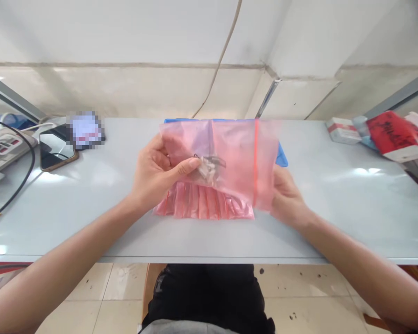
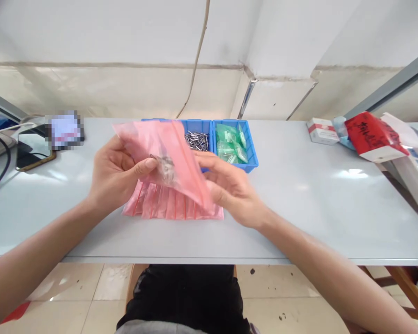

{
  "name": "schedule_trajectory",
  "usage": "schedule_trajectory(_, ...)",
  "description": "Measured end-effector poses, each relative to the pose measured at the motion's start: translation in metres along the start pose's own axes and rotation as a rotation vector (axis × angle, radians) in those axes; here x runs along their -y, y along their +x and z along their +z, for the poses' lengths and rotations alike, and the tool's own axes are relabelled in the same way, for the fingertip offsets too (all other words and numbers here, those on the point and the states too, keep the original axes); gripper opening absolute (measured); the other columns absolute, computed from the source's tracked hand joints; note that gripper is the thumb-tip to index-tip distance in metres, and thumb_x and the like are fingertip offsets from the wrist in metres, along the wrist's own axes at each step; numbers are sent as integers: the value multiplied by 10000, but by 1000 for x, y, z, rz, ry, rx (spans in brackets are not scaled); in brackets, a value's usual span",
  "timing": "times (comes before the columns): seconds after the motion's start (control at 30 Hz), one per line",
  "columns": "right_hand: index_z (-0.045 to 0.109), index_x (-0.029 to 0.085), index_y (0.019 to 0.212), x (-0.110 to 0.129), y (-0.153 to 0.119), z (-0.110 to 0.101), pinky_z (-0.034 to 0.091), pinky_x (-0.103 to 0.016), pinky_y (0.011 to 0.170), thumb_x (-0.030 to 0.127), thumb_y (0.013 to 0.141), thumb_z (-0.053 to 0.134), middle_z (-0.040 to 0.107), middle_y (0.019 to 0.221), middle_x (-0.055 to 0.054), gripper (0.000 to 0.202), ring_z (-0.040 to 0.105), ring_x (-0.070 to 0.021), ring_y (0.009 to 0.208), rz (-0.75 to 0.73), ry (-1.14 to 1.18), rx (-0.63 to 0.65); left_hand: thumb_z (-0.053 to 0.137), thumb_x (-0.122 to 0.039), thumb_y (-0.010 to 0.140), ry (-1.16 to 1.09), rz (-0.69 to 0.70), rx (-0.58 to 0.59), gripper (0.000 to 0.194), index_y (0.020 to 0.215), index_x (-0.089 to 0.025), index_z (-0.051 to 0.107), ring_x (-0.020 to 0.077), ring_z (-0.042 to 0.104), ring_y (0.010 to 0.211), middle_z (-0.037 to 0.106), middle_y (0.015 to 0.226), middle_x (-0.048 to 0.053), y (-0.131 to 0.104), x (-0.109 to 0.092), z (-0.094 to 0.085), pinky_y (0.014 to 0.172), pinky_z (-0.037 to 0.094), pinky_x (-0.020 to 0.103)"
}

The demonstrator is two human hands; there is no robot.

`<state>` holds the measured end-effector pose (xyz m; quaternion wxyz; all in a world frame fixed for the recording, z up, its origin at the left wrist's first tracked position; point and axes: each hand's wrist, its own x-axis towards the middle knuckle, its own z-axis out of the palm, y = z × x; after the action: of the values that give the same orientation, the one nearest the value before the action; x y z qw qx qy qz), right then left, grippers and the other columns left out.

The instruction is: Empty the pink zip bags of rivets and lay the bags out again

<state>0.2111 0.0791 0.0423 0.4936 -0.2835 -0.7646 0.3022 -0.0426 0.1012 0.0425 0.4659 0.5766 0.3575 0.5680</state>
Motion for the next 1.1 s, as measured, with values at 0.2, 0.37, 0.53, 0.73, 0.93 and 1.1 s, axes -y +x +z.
schedule_trajectory(0.2,592,225,1400,8,-6,12,676,-338,833,252,808,870,777,1107,-80,655,776,-192,927,280,229,328,896,-340,777,17,-50,-93,315,977,-239,675,162,733,887,733,949,-7,-4,4,3,764,652,296)
schedule_trajectory(0.37,783,248,1045,0,-11,13,650,-291,648,221,946,716,802,884,-13,122,763,-162,731,212,93,-64,881,-348,796,65,21,55,284,921,-242,649,151,680,827,682,887,-2,-6,2,2,757,617,308)
schedule_trajectory(0.53,798,297,993,-5,-3,-2,570,-343,656,143,926,697,764,856,6,196,682,-166,725,-44,-200,-271,848,-284,832,44,124,157,306,1067,-249,657,156,698,937,690,975,28,-4,-2,1,786,613,269)
schedule_trajectory(0.73,756,266,1132,-1,3,-3,495,-326,624,123,922,683,733,887,-29,264,641,-165,742,-218,-276,-129,755,-195,897,212,275,238,284,1171,-241,696,138,716,945,731,1050,44,-6,4,1,801,593,236)
schedule_trajectory(0.93,638,249,1246,-4,-10,-7,565,-378,743,253,1032,492,711,1145,-96,259,677,-209,934,-8,39,51,615,-159,983,177,268,245,172,941,-212,774,135,695,911,738,946,41,0,1,-5,807,559,251)
schedule_trajectory(1.1,738,195,1001,5,-5,-2,538,-289,592,187,986,618,758,920,-58,121,685,-150,744,33,-31,83,600,-248,990,18,84,264,206,995,-222,805,191,699,977,755,1029,66,1,-8,-6,868,571,321)
